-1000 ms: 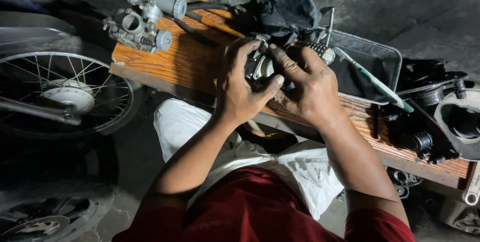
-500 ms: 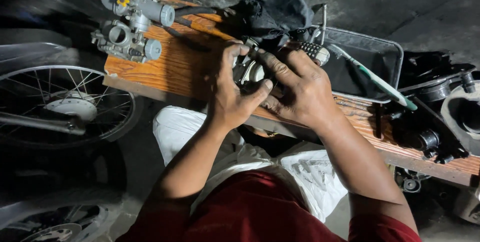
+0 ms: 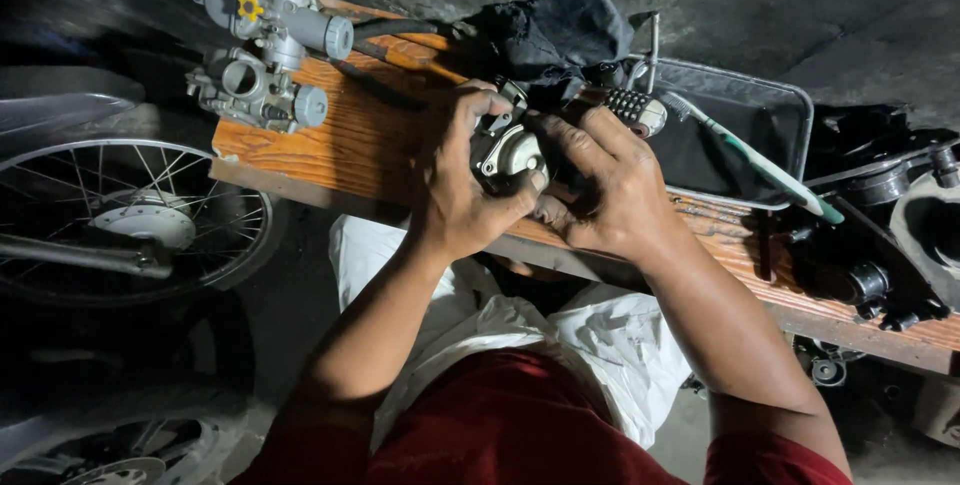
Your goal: The person assembles a mechanical component, likely a carburetor, on a wooden workbench. They insert a spring into a metal housing, wipe a circular metal part with a black cloth, and then use a screwdriver to tighten a screw on the assembly.
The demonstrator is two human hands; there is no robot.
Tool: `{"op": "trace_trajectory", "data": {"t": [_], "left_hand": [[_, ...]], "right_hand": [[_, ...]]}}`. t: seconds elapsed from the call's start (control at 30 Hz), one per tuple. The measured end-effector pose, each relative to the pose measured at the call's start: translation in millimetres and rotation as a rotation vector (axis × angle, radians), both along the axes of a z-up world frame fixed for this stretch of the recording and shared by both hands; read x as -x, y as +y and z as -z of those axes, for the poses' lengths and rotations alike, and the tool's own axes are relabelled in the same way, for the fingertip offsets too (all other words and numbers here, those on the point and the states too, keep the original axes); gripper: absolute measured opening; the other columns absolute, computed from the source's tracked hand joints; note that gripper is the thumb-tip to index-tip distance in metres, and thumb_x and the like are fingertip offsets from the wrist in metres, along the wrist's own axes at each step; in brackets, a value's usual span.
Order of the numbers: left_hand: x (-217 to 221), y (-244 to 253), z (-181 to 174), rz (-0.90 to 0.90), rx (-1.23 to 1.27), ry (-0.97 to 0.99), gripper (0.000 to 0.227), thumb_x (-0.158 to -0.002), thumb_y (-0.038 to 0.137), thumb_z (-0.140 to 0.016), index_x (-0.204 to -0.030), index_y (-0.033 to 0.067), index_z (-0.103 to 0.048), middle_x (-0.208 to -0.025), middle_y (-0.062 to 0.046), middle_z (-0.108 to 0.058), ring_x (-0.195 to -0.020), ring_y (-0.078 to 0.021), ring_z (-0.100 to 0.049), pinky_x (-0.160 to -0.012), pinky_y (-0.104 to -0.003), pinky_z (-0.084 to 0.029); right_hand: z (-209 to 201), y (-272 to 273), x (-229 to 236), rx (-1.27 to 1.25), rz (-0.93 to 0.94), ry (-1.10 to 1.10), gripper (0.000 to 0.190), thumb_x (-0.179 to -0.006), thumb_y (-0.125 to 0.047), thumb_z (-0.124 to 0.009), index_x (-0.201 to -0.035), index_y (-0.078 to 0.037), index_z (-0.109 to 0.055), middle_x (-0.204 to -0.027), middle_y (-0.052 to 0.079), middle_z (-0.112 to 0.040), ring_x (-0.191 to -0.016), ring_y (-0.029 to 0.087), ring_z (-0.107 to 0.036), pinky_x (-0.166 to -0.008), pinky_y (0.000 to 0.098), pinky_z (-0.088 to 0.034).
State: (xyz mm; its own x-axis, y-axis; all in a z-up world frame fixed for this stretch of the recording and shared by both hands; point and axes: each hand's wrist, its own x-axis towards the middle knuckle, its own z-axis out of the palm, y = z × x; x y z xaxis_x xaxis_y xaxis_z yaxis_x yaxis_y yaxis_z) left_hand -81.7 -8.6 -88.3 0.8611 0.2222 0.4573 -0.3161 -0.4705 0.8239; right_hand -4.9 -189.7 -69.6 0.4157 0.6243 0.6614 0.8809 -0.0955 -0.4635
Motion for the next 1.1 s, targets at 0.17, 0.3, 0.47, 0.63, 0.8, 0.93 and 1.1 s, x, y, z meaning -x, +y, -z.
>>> {"op": "trace_trajectory", "data": {"t": [0.17, 0.3, 0.47, 0.63, 0.8, 0.93, 1.1], "left_hand": [[1, 5, -9, 0.023, -0.018, 0.004, 0.059, -0.071, 0.033, -0.081, -0.119, 0.0097, -0.055, -0.119, -0.014, -0.063, -0.117, -0.0350, -0.062, -0.104, -0.045, -0.048], [2, 8, -20, 0.042, 0.004, -0.001, 0.059, -0.072, 0.033, -0.080, -0.119, 0.0089, -0.055, -0.119, -0.017, -0.063, -0.118, -0.0371, -0.062, -0.104, -0.048, -0.049], [-2, 5, -1, 0.022, -0.020, -0.028, 0.056, -0.075, 0.039, -0.079, -0.117, 0.0086, -0.057, -0.119, -0.015, -0.063, -0.118, -0.0345, -0.063, -0.105, -0.044, -0.047], [-3, 6, 0, 0.014, -0.033, -0.038, 0.053, -0.078, 0.040, -0.078, -0.115, 0.0081, -0.058, -0.117, -0.014, -0.064, -0.116, -0.0342, -0.063, -0.104, -0.044, -0.048], [-1, 5, -8, 0.024, 0.000, -0.047, 0.051, -0.078, 0.038, -0.079, -0.115, 0.0095, -0.057, -0.115, -0.013, -0.065, -0.115, -0.0334, -0.064, -0.104, -0.042, -0.048], [-2, 2, -5, 0.002, -0.005, -0.064, 0.049, -0.078, 0.036, -0.079, -0.114, 0.0099, -0.058, -0.115, -0.013, -0.065, -0.113, -0.0323, -0.064, -0.103, -0.043, -0.048], [-2, 3, -11, 0.020, 0.051, -0.037, 0.050, -0.076, 0.038, -0.078, -0.113, 0.0109, -0.058, -0.114, -0.013, -0.065, -0.113, -0.0333, -0.064, -0.102, -0.044, -0.048]], "right_hand": [[-6, 7, 2, -0.039, -0.023, 0.009, 0.053, -0.086, -0.031, -0.080, -0.122, 0.006, -0.067, -0.092, 0.019, -0.052, -0.083, 0.046, -0.061, -0.070, 0.0538, -0.053], [-7, 9, 3, -0.070, -0.035, 0.021, 0.053, -0.086, -0.029, -0.081, -0.122, 0.008, -0.066, -0.094, 0.021, -0.052, -0.084, 0.048, -0.061, -0.069, 0.0549, -0.053], [-6, 8, 2, -0.068, -0.027, 0.014, 0.055, -0.090, -0.037, -0.078, -0.117, 0.010, -0.066, -0.088, 0.019, -0.050, -0.077, 0.044, -0.058, -0.066, 0.0506, -0.052], [-6, 8, 2, -0.051, 0.002, -0.018, 0.053, -0.086, -0.034, -0.085, -0.112, 0.008, -0.066, -0.088, 0.018, -0.048, -0.077, 0.044, -0.059, -0.065, 0.0506, -0.050], [14, -1, -6, -0.020, 0.015, -0.062, 0.051, -0.085, -0.036, -0.086, -0.104, 0.005, -0.065, -0.085, 0.016, -0.049, -0.073, 0.043, -0.058, -0.061, 0.0479, -0.050], [8, -2, -8, 0.008, -0.010, -0.085, 0.057, -0.074, -0.034, -0.089, -0.108, 0.005, -0.065, -0.088, 0.017, -0.050, -0.076, 0.043, -0.060, -0.062, 0.0502, -0.051], [6, -6, -8, 0.076, 0.016, -0.114, 0.063, -0.073, -0.035, -0.087, -0.119, 0.003, -0.067, -0.090, 0.019, -0.055, -0.079, 0.044, -0.063, -0.061, 0.0539, -0.051]]}}
